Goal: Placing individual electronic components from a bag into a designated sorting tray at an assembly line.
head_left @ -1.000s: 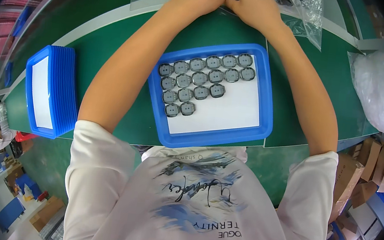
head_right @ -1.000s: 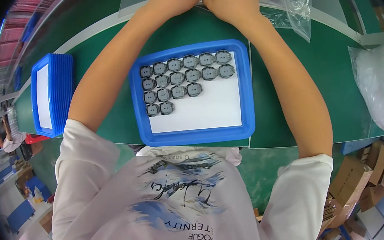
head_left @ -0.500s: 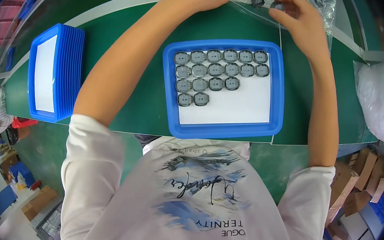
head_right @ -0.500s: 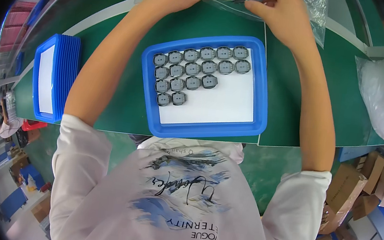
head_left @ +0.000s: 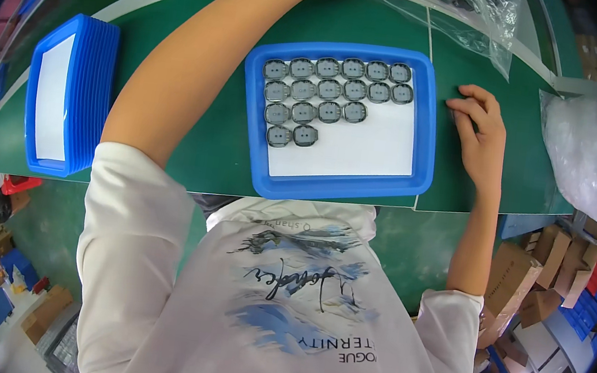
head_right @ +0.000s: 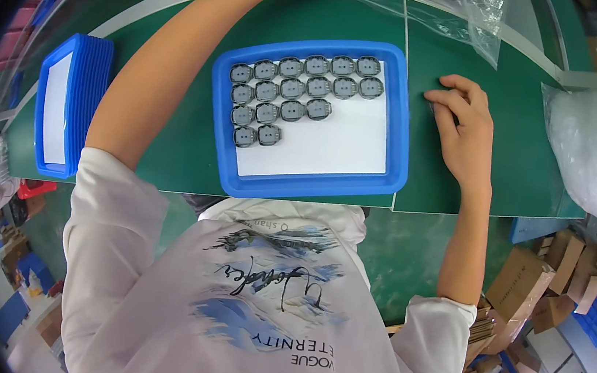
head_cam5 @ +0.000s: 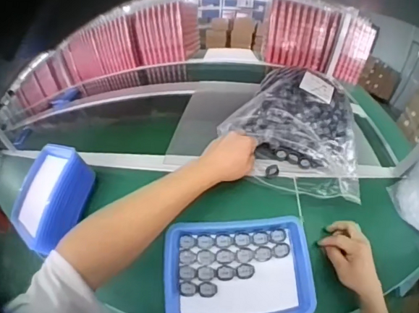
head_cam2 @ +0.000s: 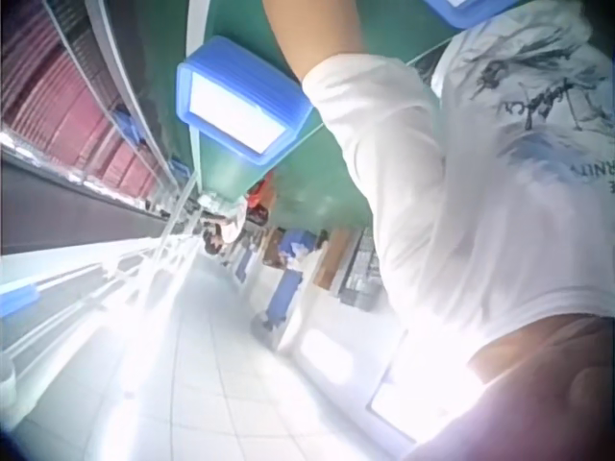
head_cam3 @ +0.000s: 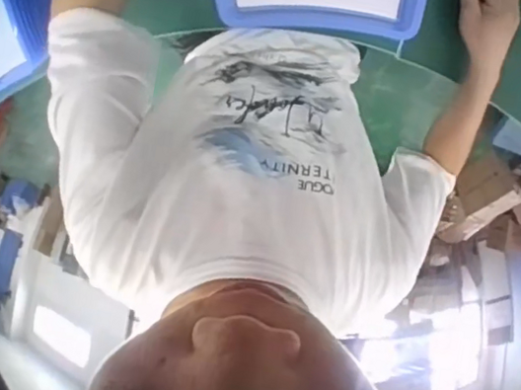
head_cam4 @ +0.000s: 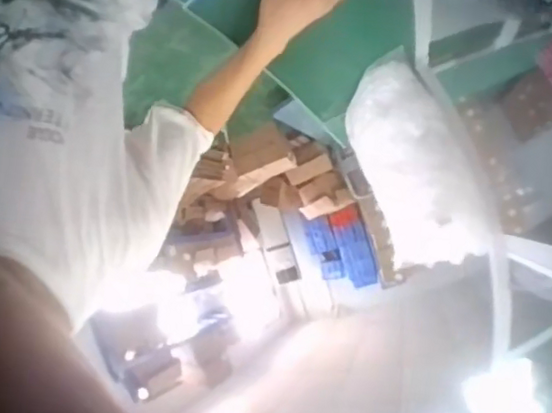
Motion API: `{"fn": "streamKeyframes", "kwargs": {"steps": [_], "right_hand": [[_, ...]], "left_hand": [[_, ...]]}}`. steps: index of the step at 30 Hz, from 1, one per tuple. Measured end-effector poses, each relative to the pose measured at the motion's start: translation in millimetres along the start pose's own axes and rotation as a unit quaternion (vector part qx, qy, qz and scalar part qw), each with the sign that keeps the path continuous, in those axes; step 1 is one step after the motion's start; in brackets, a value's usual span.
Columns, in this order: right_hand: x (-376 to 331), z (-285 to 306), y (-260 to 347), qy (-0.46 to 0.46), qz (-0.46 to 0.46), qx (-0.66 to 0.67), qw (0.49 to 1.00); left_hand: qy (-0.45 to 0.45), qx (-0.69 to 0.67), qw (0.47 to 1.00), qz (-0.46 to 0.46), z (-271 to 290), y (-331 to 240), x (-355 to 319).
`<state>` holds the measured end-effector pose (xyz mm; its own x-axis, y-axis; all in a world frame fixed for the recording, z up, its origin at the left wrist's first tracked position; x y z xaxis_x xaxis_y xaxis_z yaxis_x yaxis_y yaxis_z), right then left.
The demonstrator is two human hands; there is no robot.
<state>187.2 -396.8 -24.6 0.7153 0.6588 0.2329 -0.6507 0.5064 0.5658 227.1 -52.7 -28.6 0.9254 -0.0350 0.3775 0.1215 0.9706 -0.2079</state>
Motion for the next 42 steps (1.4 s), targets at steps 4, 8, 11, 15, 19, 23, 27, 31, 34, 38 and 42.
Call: {"fn": "streamKeyframes", "kwargs": {"steps": [4,8,11,15,19,23,27,31,34,38,42], "right_hand": [[-8,-5,8,-0.086,-0.139,0.013,0.986],[-12,-12,20,-0.058,-0.118,-0.065,0.989],[-15,-7,23,-0.062,-0.07,0.008,0.996],[-29,-1,11,-0.056,-0.036,-0.047,0.997],[-36,0,3,-0.035,-0.019,-0.071,0.997],[-30,11,-6,0.004,-0.021,-0.059,0.998],[-25,16,34,-0.033,-0.056,0.027,0.998],[-19,-14,115,0.124,0.154,0.097,0.976],[-12,-47,129,0.201,0.19,0.118,0.954],[0,-76,128,0.235,0.303,0.08,0.92],[3,-85,129,0.223,0.327,0.079,0.915]], "left_hand": [[0.03,0.024,0.999,-0.019,-5,-3,12],[-0.07,-0.108,0.99,0.05,67,-31,-40],[-0.073,-0.07,0.99,0.1,107,-26,-119],[-0.049,-0.031,0.964,0.261,122,-22,-238],[-0.044,0.002,0.944,0.326,116,-39,-283],[0.01,-0.052,0.977,0.207,137,-32,-289],[0.014,-0.098,0.969,0.228,135,-29,-294],[-0.011,-0.147,0.985,0.092,144,-80,-281],[-0.003,-0.201,0.979,0.031,124,-98,-268],[0.037,-0.193,0.98,0.035,112,-99,-260],[0.036,-0.198,0.979,0.032,111,-97,-259]]}}
Point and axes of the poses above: each hand's wrist, its own x-axis towards the middle knuckle, its own z-axis out of the back of the hand, y = z × x, the point moved 1 cm from there along x, towards the middle knuckle, and after that the axes turned 1 degree about x, right-handed, at the moved point
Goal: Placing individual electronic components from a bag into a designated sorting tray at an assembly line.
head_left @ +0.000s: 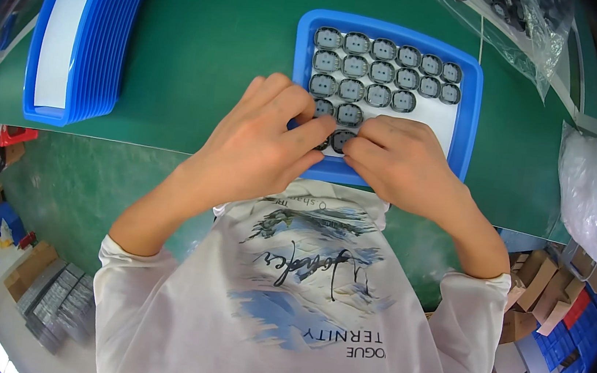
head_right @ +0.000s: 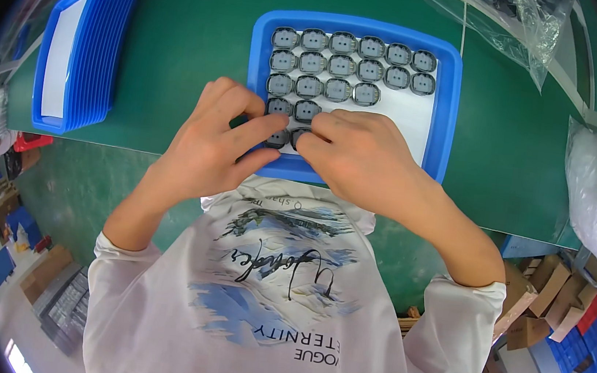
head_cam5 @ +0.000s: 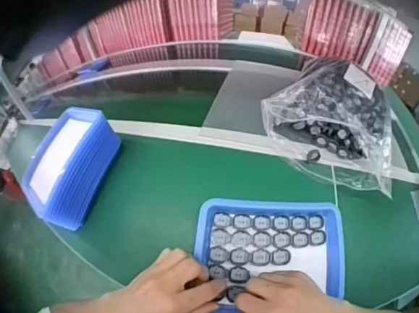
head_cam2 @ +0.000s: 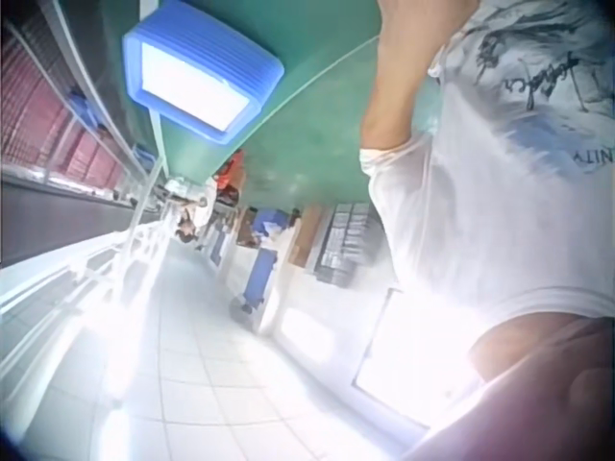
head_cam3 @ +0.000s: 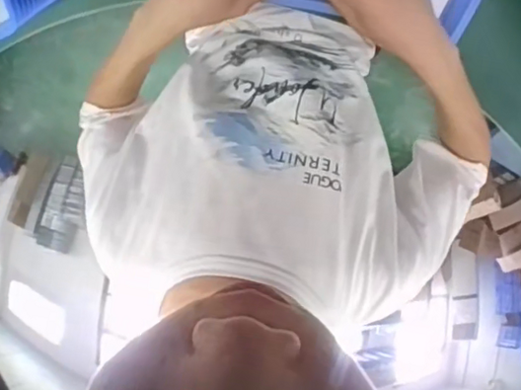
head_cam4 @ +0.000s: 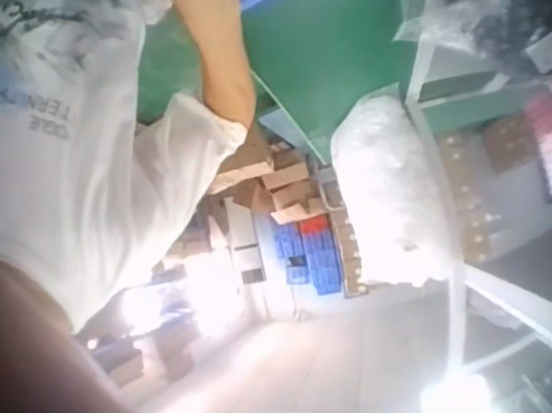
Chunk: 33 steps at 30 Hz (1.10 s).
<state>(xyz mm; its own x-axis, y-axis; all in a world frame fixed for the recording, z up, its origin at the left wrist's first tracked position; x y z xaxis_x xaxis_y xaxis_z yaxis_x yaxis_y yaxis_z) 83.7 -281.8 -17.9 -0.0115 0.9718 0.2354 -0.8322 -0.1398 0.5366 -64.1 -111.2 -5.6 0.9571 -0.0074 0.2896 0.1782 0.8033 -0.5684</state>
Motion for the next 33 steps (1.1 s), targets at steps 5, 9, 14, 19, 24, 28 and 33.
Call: {"fn": "streamKeyframes", "kwargs": {"steps": [5,9,14,19,24,28,33], "right_hand": [[-1,-1,-1,0.0,-0.011,-0.01,1.0],[1,9,-2,-0.024,-0.011,0.061,0.998],[11,81,-60,-0.196,-0.193,-0.02,0.961],[41,83,-158,-0.214,-0.298,-0.22,0.904],[30,77,-168,-0.275,-0.266,-0.107,0.918],[-2,100,-127,-0.296,-0.262,-0.019,0.919],[-37,93,-91,-0.355,-0.265,0.305,0.843]], "left_hand": [[0.002,0.024,0.999,-0.024,-3,2,-1],[0.008,0.019,1.0,-0.012,4,0,3],[-0.025,0.008,0.999,-0.03,22,10,56],[-0.108,0.069,0.991,-0.046,-7,64,199],[-0.105,0.254,0.961,0.014,-56,87,284],[-0.114,0.323,0.939,0.015,-66,92,303],[-0.075,0.294,0.953,-0.01,-65,93,295]]}}
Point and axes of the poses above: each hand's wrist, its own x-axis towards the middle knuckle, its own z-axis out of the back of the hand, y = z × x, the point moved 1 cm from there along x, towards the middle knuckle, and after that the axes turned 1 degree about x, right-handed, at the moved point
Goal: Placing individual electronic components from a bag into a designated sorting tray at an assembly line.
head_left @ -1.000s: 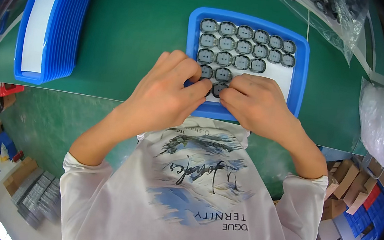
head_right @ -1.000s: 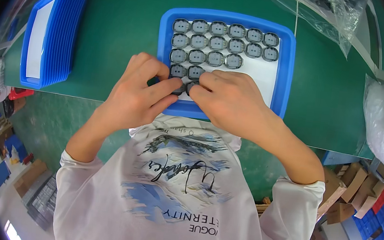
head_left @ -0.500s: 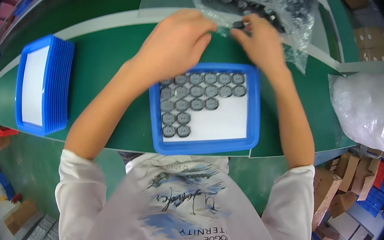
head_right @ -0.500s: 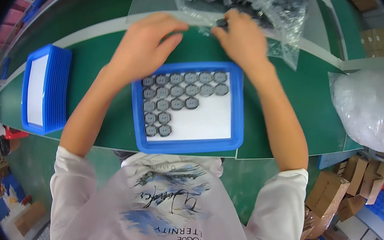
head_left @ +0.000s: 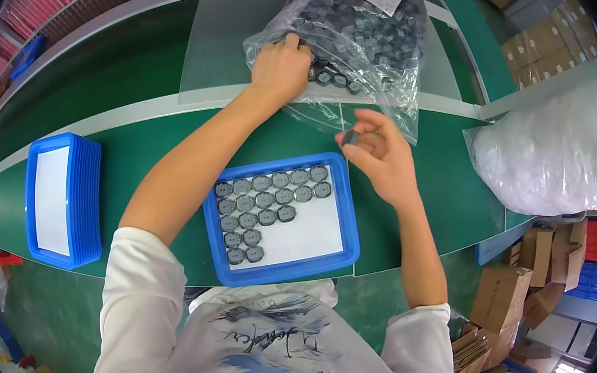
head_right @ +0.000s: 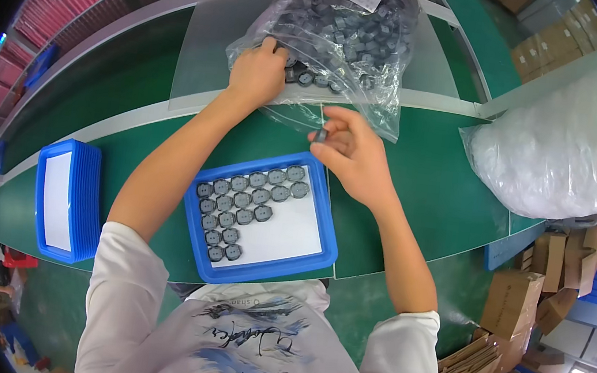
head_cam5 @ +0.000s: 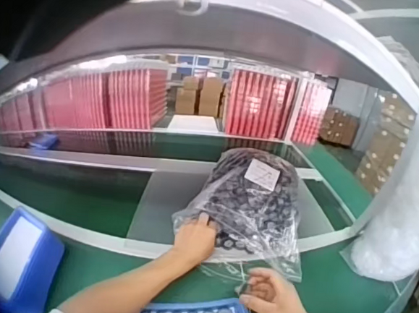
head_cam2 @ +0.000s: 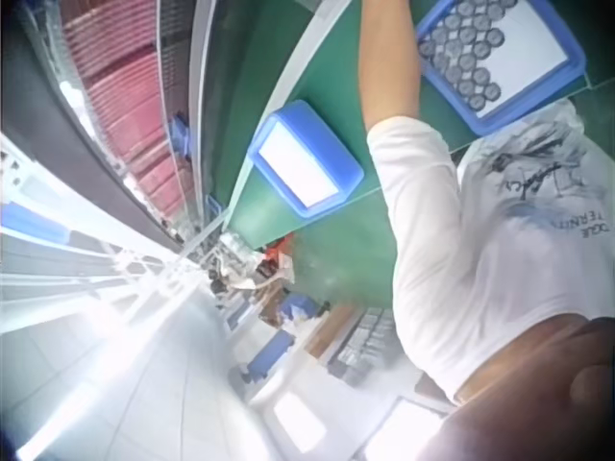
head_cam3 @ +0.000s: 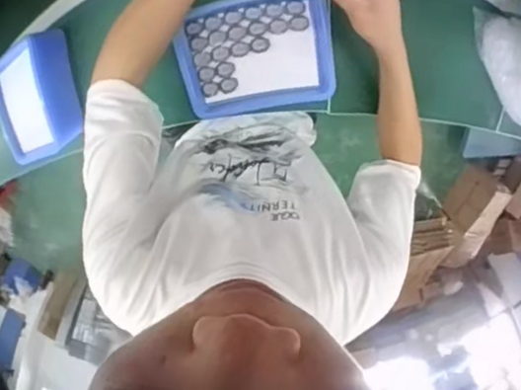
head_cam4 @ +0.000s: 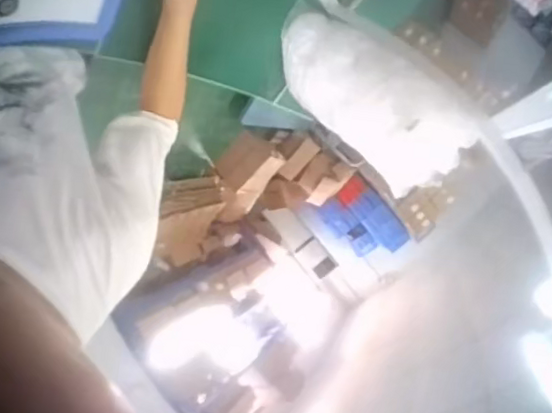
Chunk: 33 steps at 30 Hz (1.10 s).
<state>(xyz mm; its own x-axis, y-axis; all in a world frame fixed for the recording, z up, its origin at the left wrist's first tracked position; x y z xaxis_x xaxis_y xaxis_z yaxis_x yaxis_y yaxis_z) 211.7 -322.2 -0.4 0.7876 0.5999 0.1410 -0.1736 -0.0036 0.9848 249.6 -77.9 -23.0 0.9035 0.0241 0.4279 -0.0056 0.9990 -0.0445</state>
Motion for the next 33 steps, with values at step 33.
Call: {"fn": "streamKeyframes", "kwargs": {"steps": [33], "right_hand": [[-90,35,-25,0.02,0.079,-0.425,0.901]], "left_hand": [[0.062,-0.189,0.966,0.165,138,54,-283]]}}
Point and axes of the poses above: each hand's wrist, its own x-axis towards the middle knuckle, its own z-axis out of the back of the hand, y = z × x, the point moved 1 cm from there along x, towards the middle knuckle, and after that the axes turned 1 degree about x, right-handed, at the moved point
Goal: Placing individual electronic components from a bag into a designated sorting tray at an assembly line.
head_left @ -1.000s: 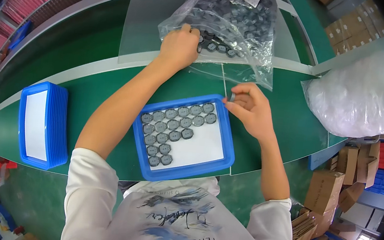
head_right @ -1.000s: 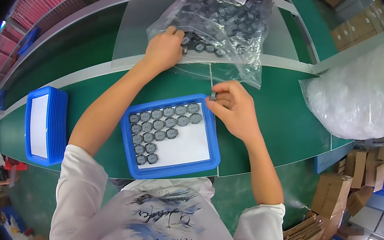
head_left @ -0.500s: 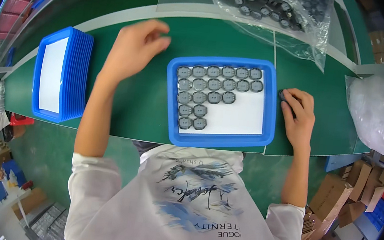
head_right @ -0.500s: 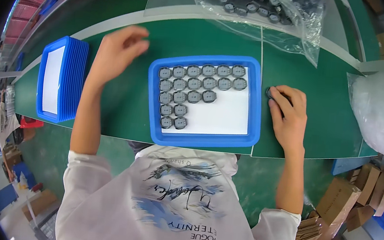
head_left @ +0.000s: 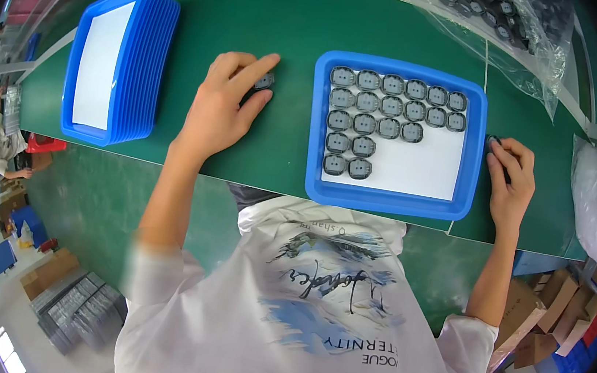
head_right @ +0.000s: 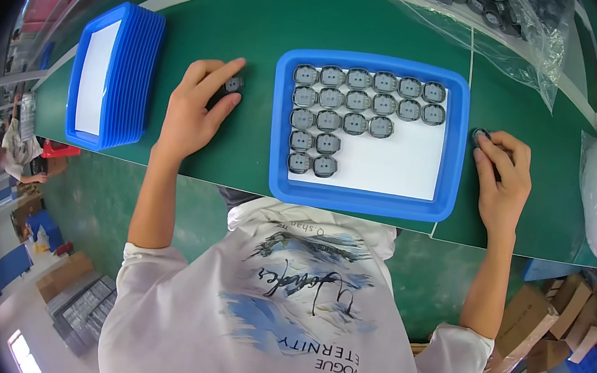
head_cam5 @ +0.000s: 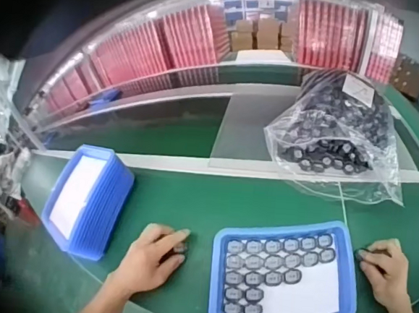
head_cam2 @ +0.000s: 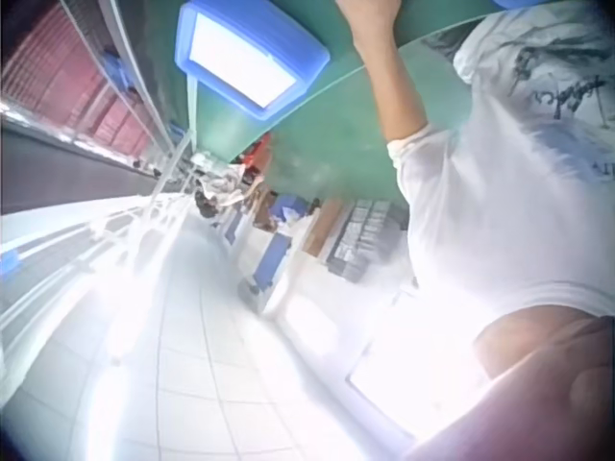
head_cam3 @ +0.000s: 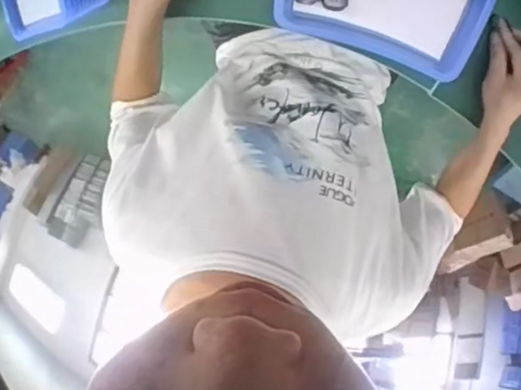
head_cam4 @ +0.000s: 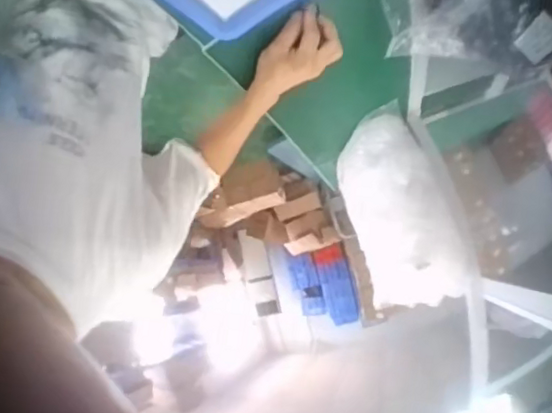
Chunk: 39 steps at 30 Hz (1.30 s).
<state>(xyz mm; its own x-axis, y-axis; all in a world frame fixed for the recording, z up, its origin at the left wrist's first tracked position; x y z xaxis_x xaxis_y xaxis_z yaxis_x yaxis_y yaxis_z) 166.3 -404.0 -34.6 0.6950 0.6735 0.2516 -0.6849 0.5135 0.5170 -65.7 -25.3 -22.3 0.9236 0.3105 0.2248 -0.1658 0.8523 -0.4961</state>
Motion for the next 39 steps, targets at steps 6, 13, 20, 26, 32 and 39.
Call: {"fn": "streamKeyframes", "kwargs": {"steps": [6,13,20,26,32,39], "right_hand": [[10,20,62,0.01,0.146,0.054,0.988],[17,-31,93,0.148,0.2,0.1,0.963],[17,-42,87,0.124,0.241,0.06,0.961],[20,-39,84,0.128,0.24,0.054,0.961],[30,-37,86,0.143,0.247,0.044,0.957],[64,-4,74,0.145,0.19,0.096,0.966]], "left_hand": [[-0.025,-0.075,0.997,-0.01,8,-45,0],[0.066,-0.099,0.971,-0.208,-47,-109,16],[0.065,-0.116,0.973,-0.19,-60,-110,18],[0.04,-0.111,0.968,-0.222,-68,-112,20],[0.001,-0.068,0.97,-0.232,-62,-112,25],[-0.015,-0.135,0.963,-0.231,-88,-104,12]]}}
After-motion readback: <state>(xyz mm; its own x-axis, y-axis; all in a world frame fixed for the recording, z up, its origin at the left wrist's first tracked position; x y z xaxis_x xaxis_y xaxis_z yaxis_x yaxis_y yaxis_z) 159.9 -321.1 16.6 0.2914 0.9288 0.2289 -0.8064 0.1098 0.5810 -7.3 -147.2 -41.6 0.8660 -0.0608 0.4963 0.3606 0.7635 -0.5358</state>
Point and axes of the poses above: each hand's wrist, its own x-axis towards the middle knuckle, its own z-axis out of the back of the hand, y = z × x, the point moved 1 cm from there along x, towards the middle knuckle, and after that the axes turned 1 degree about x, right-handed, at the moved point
